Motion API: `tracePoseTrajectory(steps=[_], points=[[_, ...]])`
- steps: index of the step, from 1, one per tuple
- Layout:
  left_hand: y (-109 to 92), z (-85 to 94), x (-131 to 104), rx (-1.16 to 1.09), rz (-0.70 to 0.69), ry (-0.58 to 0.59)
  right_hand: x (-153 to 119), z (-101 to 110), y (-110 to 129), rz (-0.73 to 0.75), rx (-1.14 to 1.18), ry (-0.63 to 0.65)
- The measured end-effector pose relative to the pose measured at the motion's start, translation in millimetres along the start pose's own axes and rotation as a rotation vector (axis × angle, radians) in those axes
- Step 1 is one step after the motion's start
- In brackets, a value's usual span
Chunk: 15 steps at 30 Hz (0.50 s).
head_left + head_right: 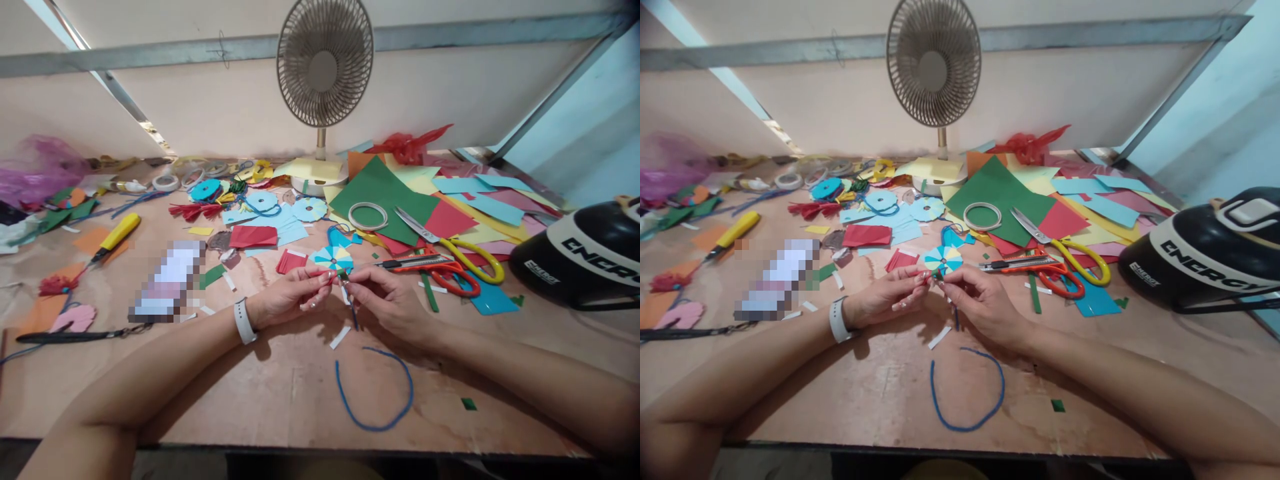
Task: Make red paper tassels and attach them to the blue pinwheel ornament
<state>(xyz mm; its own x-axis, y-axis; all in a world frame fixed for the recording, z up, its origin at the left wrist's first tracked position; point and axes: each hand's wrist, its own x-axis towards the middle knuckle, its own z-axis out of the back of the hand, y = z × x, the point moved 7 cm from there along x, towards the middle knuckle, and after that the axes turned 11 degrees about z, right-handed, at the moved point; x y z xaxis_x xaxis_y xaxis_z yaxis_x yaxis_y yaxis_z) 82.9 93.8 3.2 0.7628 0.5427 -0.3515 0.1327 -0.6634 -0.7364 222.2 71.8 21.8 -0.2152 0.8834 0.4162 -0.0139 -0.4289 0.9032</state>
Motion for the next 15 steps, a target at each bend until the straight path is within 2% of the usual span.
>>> tracePoseTrajectory(steps=[6,15], points=[[0.2,1.0,1.1,0.074,-0.037,-0.03,-1.6,-1.0,2.6,0.015,0.013,0.004],[-3.3,4.7,-1.2,0.381,-0.16,-0.16,-3.7,0.4,-3.2,-0.028,0.039,-0.041]])
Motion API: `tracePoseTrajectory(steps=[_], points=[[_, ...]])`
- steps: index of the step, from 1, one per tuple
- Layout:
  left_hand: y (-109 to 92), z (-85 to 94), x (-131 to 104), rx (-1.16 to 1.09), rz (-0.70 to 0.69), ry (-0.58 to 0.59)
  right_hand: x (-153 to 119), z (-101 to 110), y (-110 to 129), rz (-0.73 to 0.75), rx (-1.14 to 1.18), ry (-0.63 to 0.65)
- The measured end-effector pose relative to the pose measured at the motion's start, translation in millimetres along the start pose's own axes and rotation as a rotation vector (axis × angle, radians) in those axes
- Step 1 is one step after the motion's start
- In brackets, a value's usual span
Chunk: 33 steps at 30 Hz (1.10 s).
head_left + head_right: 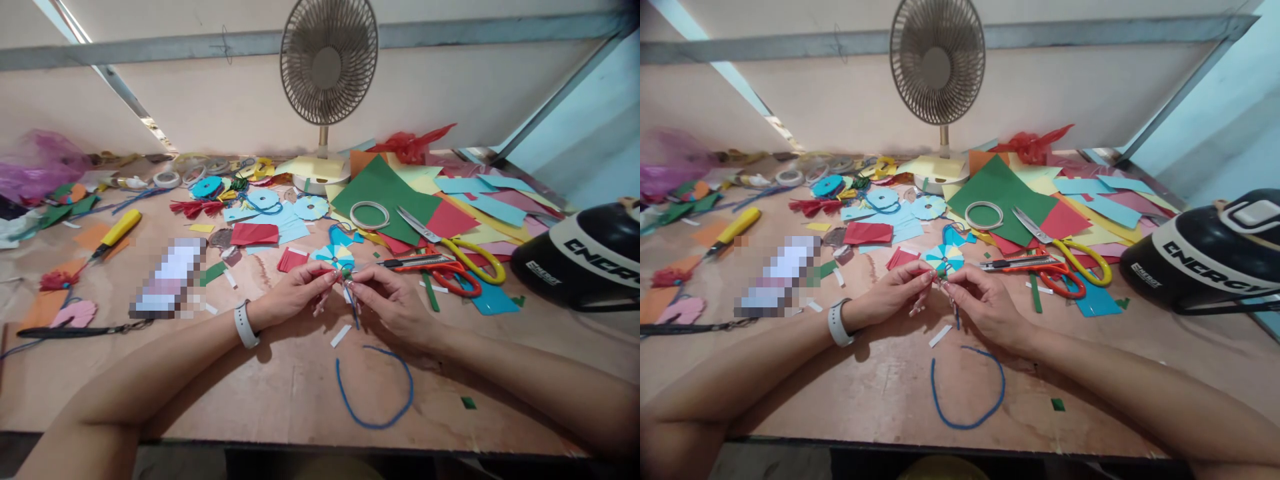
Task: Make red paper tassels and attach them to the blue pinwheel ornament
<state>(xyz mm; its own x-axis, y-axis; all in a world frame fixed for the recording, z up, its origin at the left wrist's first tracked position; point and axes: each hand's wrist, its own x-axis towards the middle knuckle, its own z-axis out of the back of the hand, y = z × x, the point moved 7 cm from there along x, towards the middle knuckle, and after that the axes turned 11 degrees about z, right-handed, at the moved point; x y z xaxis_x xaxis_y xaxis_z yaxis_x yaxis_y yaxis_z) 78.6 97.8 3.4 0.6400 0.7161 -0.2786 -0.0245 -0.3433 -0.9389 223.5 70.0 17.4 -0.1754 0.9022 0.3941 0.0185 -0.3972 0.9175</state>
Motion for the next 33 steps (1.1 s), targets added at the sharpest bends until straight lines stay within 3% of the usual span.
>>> tracePoseTrajectory(steps=[13,17,24,29,33], points=[[-17.3,2.9,-7.7,0.467,-0.276,-0.267,-5.2,-1.6,-14.4,-0.162,0.135,-0.022],[-21.6,0.2,-9.9,0.581,-0.305,-0.273,-7.1,-1.0,-16.5,-0.234,0.179,-0.056],[-24.9,-4.4,-14.2,0.76,-0.409,-0.29,-12.7,-7.3,-21.3,-0.513,0.365,-0.113],[-21.2,-14.4,-16.4,1.221,-0.458,-0.251,-11.4,-8.5,-24.8,-0.626,0.4,-0.084],[-21.1,-26.6,-22.8,1.629,-0.645,-0.267,-7.6,-9.4,-25.0,-0.741,0.407,0.031]])
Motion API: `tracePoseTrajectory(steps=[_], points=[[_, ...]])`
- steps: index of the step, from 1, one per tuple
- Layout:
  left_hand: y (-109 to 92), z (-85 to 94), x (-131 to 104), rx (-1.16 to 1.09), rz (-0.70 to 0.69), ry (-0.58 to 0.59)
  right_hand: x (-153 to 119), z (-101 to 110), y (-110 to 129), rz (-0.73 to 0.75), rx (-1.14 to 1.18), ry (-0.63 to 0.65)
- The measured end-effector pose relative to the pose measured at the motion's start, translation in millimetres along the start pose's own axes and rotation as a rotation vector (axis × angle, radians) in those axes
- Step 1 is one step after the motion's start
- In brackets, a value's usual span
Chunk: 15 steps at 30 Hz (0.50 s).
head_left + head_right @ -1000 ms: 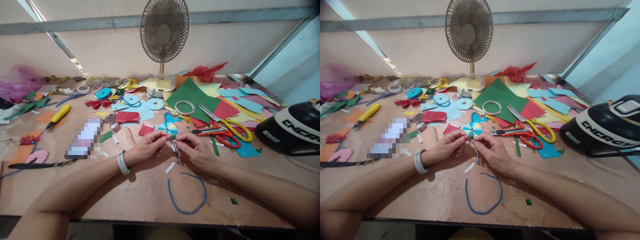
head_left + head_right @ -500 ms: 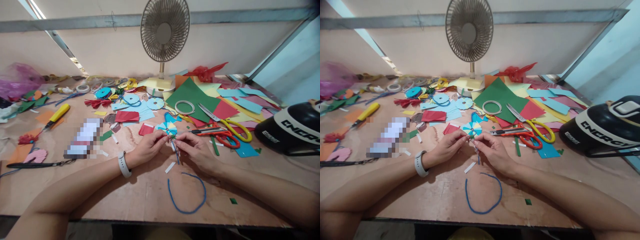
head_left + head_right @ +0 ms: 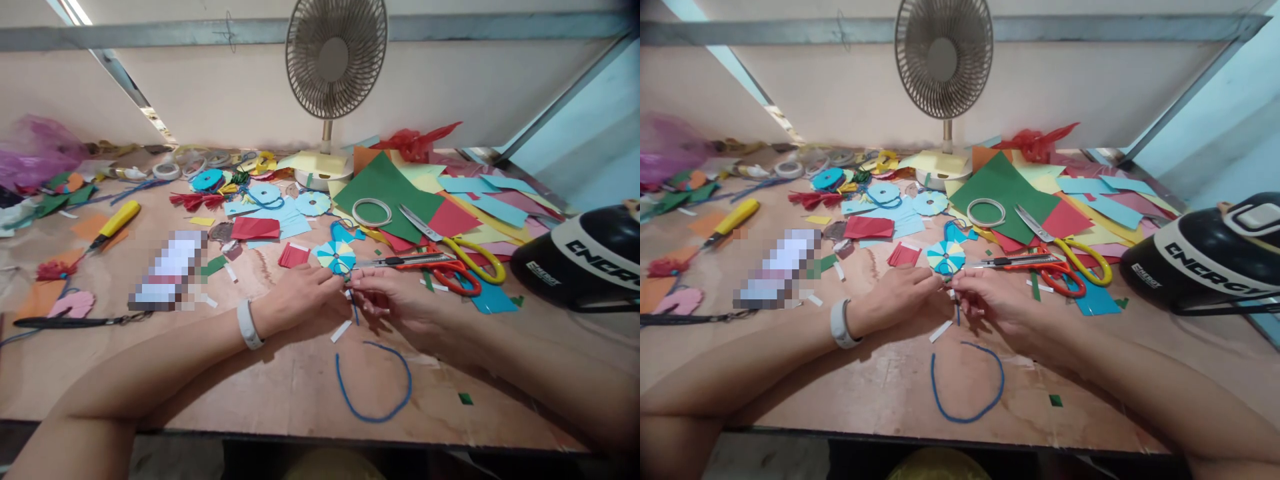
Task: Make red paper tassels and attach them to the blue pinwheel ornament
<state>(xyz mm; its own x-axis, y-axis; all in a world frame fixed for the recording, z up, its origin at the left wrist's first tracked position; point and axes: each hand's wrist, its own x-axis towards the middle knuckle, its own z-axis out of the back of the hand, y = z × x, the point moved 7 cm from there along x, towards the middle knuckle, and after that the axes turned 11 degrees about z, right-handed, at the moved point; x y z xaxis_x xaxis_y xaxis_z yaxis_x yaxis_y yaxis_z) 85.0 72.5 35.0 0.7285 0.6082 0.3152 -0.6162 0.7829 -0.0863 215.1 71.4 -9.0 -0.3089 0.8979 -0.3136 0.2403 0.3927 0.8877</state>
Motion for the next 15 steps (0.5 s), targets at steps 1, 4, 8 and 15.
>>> tracePoseTrajectory(steps=[1,4,8,15], points=[[-3.0,1.7,-0.9,0.065,-0.047,-0.032,0.5,0.0,2.5,-0.009,0.004,0.014],[-9.7,4.7,-3.9,0.231,-0.143,-0.113,0.3,1.4,6.7,-0.04,0.031,0.024],[-10.7,3.6,-4.6,0.175,-0.119,-0.084,-3.8,3.5,11.6,0.051,-0.128,0.042],[10.3,-14.8,0.9,-1.164,0.408,0.187,-28.7,5.6,46.8,0.826,-0.905,-0.122]])
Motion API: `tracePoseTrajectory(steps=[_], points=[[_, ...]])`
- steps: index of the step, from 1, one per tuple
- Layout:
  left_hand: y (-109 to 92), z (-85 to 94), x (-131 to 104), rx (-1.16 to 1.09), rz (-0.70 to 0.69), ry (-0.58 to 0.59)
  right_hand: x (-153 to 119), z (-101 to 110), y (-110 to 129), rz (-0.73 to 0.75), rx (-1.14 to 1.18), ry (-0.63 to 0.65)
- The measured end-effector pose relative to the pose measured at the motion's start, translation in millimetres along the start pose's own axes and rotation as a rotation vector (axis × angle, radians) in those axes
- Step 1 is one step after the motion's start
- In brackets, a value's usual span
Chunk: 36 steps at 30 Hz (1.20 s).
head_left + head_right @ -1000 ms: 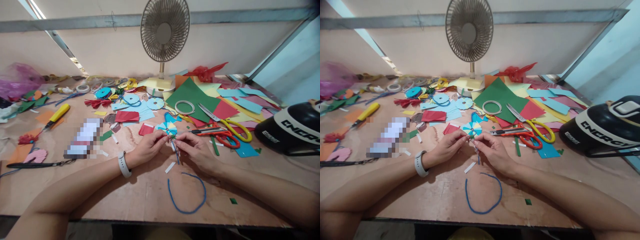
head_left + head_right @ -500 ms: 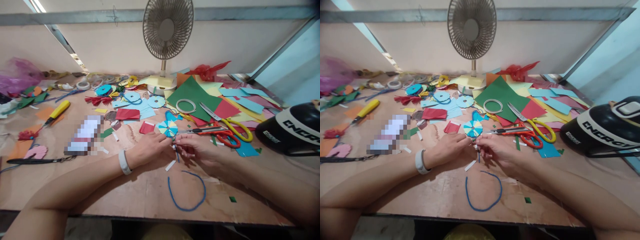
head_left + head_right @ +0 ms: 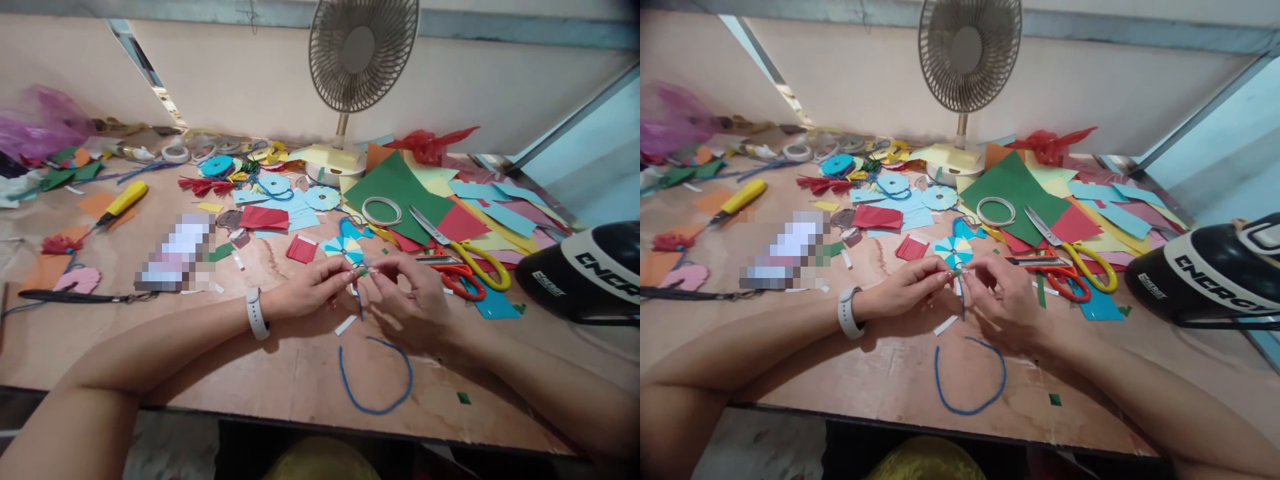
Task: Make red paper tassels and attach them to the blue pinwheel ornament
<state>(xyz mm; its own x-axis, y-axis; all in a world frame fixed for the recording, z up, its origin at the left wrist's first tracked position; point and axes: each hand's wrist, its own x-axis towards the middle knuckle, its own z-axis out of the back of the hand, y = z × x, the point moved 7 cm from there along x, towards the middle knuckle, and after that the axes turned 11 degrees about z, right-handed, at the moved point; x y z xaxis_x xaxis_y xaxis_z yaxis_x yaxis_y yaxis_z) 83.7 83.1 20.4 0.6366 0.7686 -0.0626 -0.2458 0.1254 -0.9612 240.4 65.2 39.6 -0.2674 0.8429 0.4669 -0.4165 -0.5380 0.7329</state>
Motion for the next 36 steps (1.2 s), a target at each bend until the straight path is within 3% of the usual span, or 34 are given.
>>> tracePoseTrajectory(steps=[4,10,14,17,21,26,29,32,36], points=[[8.3,-5.0,1.2,-0.382,0.156,0.084,2.0,9.2,0.4,0.021,0.109,-0.109],[10.1,-9.2,-0.6,-0.568,0.229,0.158,14.9,-4.7,14.0,0.255,-0.088,0.232],[13.2,-14.3,-1.5,-0.583,0.264,0.205,11.9,-13.0,13.2,0.291,-0.109,0.27],[14.1,-16.9,-2.2,-0.572,0.253,0.226,8.0,-17.4,7.5,0.208,-0.042,0.268],[9.0,-14.6,-2.4,-0.401,0.145,0.188,3.6,-20.7,-2.0,0.095,0.107,0.243],[-2.3,-10.5,-6.0,0.247,-0.078,0.011,1.9,-23.8,-8.3,0.07,0.111,0.241],[-2.4,-14.1,-9.8,0.466,-0.166,-0.046,1.2,-25.0,-8.9,0.075,0.104,0.234],[-4.6,-18.6,-13.6,0.52,-0.265,-0.051,-0.3,-25.8,-7.0,0.088,0.13,0.223],[-11.3,-11.3,-13.1,0.389,-0.246,-0.081,-1.7,-27.6,-9.4,-0.029,0.317,0.24]])
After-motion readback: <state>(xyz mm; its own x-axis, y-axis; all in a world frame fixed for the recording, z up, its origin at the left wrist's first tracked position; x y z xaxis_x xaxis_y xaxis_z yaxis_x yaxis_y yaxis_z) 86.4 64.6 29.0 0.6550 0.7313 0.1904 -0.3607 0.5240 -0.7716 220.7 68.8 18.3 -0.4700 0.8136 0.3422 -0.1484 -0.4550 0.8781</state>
